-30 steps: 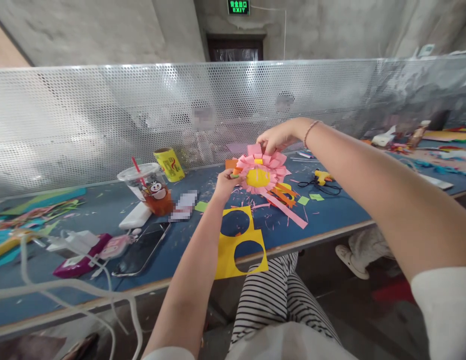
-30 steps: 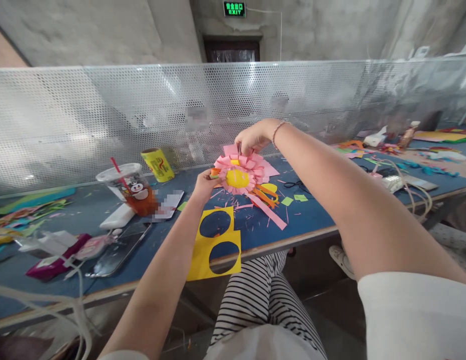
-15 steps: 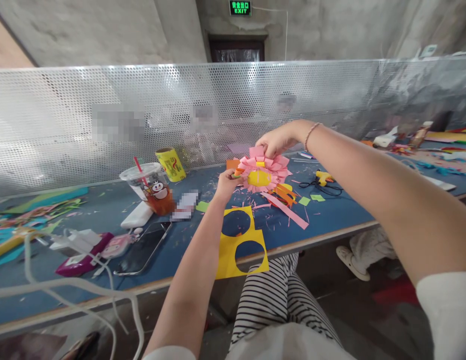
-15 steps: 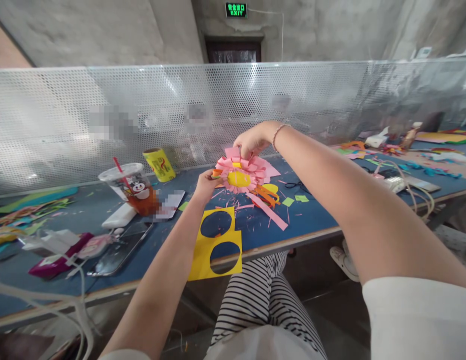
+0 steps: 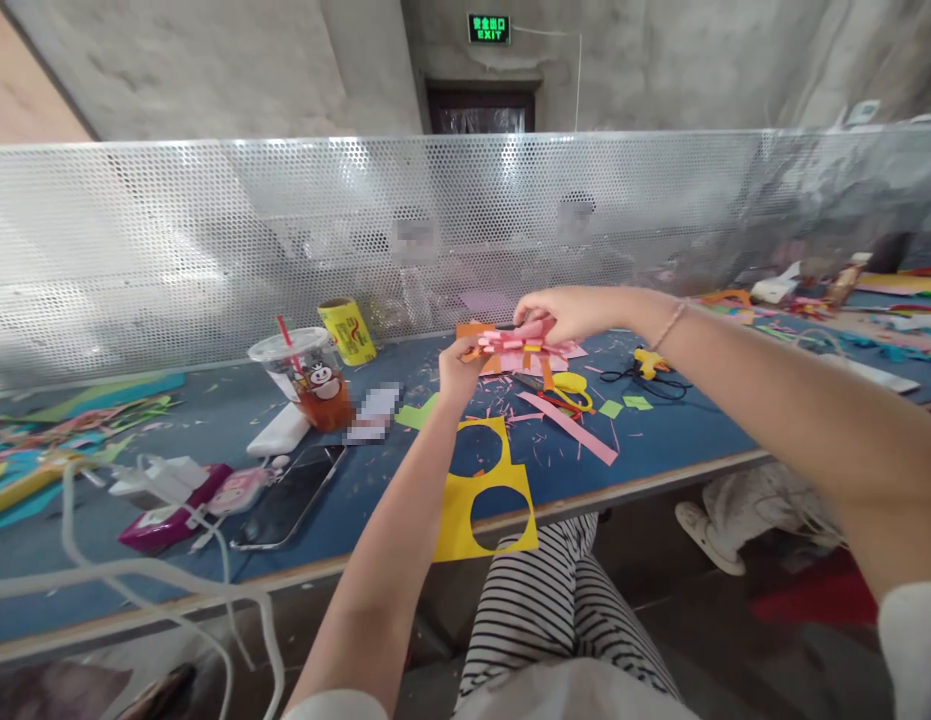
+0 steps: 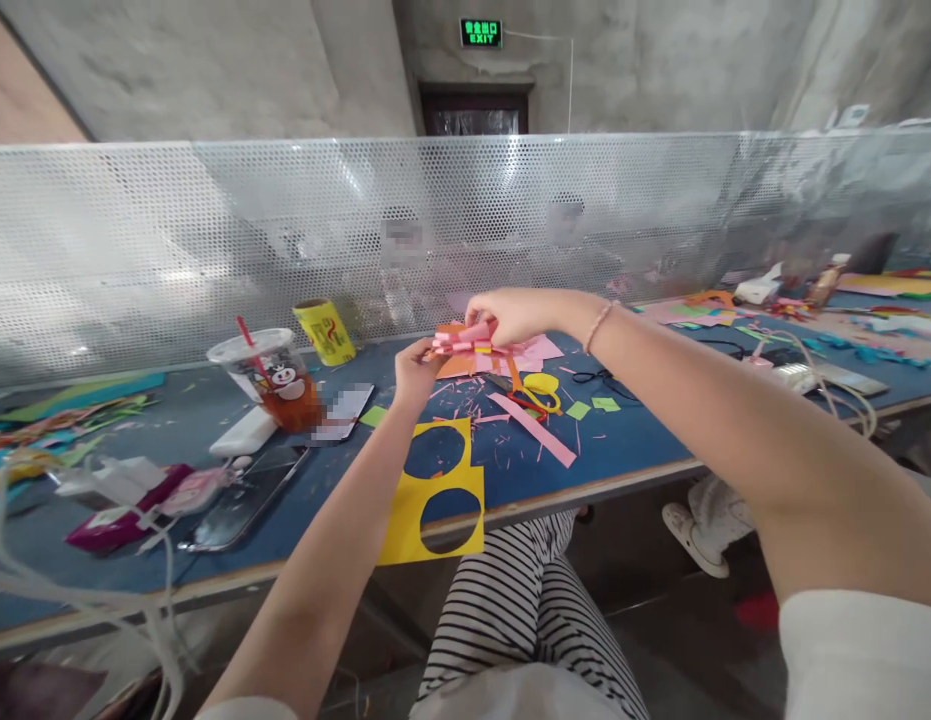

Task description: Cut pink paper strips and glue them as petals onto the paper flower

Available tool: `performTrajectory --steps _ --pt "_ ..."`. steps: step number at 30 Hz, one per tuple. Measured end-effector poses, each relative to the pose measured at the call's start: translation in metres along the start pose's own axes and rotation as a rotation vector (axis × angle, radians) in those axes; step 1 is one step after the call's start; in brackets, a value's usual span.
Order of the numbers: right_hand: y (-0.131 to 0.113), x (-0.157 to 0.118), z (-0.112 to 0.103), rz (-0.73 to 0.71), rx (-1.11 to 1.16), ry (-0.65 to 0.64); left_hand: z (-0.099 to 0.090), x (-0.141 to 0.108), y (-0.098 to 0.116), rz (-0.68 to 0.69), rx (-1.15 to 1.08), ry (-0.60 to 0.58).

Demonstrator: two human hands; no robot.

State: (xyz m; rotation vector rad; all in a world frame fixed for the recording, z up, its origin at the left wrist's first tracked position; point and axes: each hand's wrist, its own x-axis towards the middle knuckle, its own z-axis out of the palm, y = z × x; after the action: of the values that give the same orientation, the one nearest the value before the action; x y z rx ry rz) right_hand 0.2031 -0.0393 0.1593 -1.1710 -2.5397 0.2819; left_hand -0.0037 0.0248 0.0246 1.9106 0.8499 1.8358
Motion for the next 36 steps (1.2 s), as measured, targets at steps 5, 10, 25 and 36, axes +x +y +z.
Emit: performTrajectory --steps 5,10,25,36 --pt "-0.008 -0.051 0.032 -0.125 -0.043 0.197 0.000 -0.004 0.022 0.406 0.286 0.036" --pt "-0.003 -0.091 0.062 -0.135 -0.173 0.273 0.007 -0.013 0.034 0.684 0.400 0.093" --pt "0.010 -0.120 0.088 -0.185 -0.252 0.416 0.015 -0.025 0.044 0.858 0.402 0.021" --pt "0.000 -0.118 0.070 -0.181 -0.347 0.310 0.016 -0.023 0.044 0.925 0.369 0.023"
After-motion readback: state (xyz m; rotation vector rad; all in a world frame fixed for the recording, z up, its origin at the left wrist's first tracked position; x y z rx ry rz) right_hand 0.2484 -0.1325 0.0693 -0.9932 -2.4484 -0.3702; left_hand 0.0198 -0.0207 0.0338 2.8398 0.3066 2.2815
